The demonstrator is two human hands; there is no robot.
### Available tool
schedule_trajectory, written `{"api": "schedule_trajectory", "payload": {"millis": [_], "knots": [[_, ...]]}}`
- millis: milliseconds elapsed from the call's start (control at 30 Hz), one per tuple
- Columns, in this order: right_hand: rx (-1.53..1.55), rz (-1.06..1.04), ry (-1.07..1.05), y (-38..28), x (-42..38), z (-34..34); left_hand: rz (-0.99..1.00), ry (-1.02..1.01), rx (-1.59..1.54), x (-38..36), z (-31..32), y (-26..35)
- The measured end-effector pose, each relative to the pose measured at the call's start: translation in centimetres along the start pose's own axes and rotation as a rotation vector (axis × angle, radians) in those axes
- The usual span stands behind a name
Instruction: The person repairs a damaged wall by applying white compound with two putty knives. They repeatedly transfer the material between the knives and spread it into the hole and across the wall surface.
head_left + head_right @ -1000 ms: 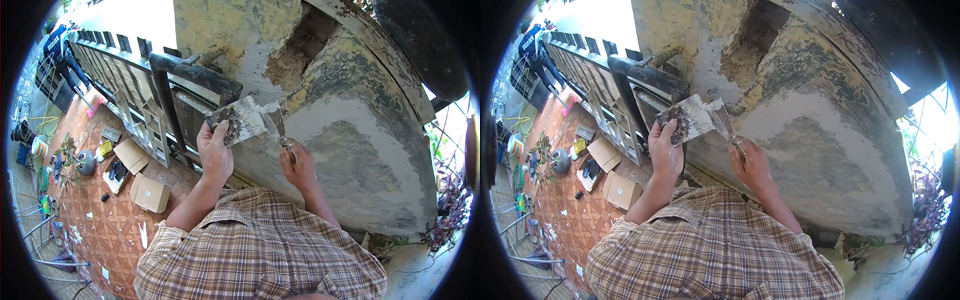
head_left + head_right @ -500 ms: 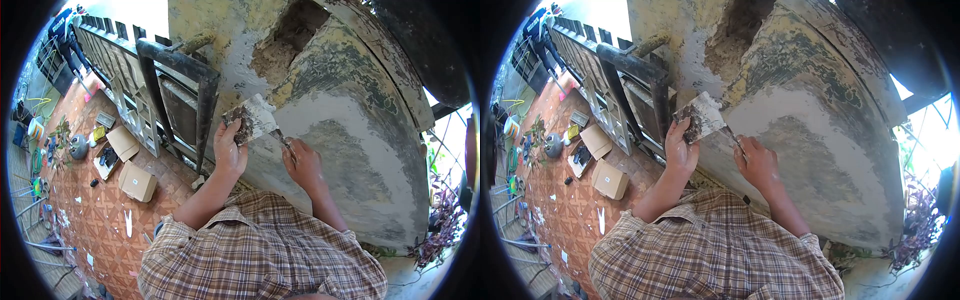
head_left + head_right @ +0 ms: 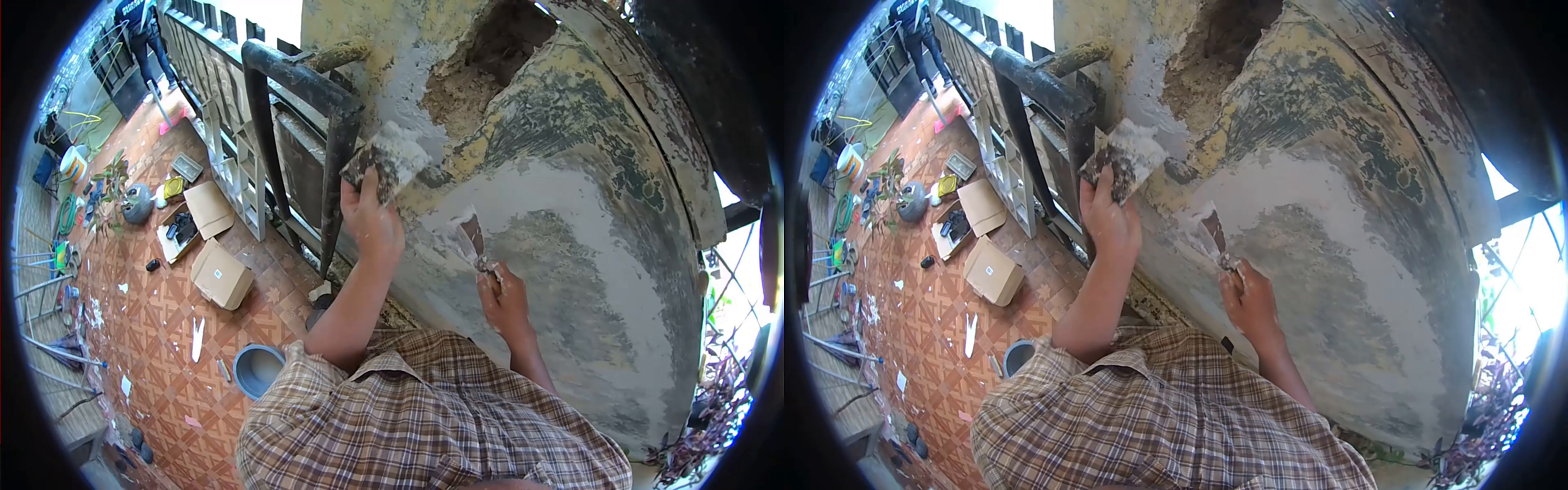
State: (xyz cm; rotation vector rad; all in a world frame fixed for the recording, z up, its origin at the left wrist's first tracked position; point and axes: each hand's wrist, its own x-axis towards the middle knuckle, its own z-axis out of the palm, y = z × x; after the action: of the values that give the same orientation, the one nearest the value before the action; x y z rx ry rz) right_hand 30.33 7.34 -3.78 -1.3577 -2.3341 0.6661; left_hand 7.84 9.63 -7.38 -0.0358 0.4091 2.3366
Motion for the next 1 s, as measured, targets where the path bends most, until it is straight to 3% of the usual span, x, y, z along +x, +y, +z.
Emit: {"api": "schedule_trajectory", "payload": {"millis": [100,133,200,233,300,400,500,600,1000], "knots": [[0.124,0.002,0.01,0.5,-0.9,0.0,0.477,-0.002,0.299,2.9,0.1,-2.6],[0.128,0.029,0.012,0.8,-1.2,0.1,0.483,0.001,0.293,3.4,-0.1,-3.3],[0.127,0.052,0.012,1.4,-1.7,0.1,0.749,0.019,0.577,4.1,-0.1,-4.8],[0.122,0.075,0.0,1.6,-1.9,0.0,0.749,0.025,0.572,4.4,-0.1,-5.1],[0.114,0.099,-0.017,2.0,-2.4,0.1,0.973,0.019,0.871,5.0,-0.3,-5.3],[0.099,0.103,-0.005,2.7,-3.1,0.3,1.128,-0.017,0.967,6.2,0.0,-5.6],[0.106,0.126,-0.012,3.0,-3.5,0.5,1.227,-0.181,1.062,7.3,-0.8,-6.2],[0.12,0.165,-0.044,3.2,-3.6,0.7,1.206,-0.227,1.09,7.2,-1.4,-6.8],[0.13,0.138,-0.079,2.5,-2.9,1.3,1.2,-0.28,1.192,6.3,-4.1,-6.8]]}}
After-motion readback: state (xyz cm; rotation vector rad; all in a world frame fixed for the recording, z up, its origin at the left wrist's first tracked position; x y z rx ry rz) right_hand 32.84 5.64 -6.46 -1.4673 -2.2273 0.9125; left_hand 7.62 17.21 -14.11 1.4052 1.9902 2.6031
